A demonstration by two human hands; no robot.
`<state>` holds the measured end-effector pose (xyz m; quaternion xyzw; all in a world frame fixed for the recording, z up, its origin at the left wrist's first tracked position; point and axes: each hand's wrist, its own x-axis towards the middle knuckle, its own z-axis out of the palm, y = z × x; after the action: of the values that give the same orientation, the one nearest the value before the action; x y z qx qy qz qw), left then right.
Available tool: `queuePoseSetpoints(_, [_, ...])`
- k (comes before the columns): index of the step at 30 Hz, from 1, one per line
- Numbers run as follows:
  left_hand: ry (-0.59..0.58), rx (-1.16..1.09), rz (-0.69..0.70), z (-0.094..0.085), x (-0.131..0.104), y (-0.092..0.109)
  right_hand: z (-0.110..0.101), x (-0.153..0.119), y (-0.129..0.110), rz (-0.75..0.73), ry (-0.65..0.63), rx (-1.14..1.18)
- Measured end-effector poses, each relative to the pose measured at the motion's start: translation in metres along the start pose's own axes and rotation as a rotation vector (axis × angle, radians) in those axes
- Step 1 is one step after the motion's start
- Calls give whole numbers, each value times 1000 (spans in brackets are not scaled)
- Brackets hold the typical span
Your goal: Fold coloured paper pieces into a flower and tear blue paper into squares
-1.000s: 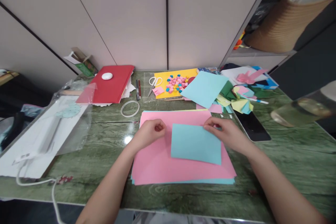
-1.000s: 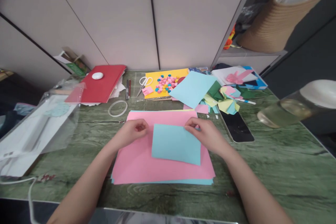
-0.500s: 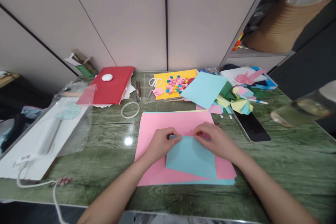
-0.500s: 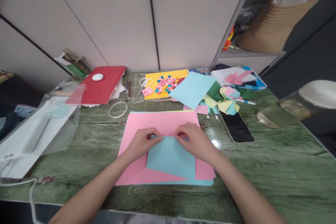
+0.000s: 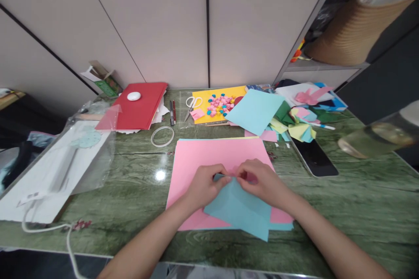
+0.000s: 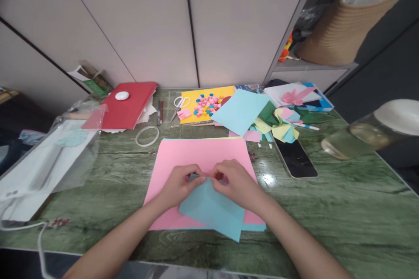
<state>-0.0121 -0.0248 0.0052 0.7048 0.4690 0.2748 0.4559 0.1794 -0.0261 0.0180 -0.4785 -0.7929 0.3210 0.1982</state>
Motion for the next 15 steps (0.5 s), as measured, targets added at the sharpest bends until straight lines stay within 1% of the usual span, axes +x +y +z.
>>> queuePoseSetpoints(2, [32,-9,8,-6,2,-1,-7,0,0,10,-9,6])
queuePoseSetpoints(5, [110,29,2,-18,6,-5,-20,-1,4,30,-20,11])
queuePoseSetpoints(8, [170,53,3,-33,11,-11,-33,1,18,46,-32,-29])
queuePoseSetpoints(10, [219,53,9,-41,14,-16,-40,5,29,68,-20,-125])
queuePoseSetpoints(11, [248,52,5,-45,16,-19,-43,5,33,85,6,-194])
queuePoseSetpoints(13, [295,54,-14,-48,18,-23,-49,1,32,115,117,-315])
queuePoseSetpoints(14, [303,58,-27,-48,19,-25,-51,-6,27,121,196,-332])
queuePoseSetpoints(15, [297,64,-40,-47,20,-26,-52,-17,18,112,282,-302])
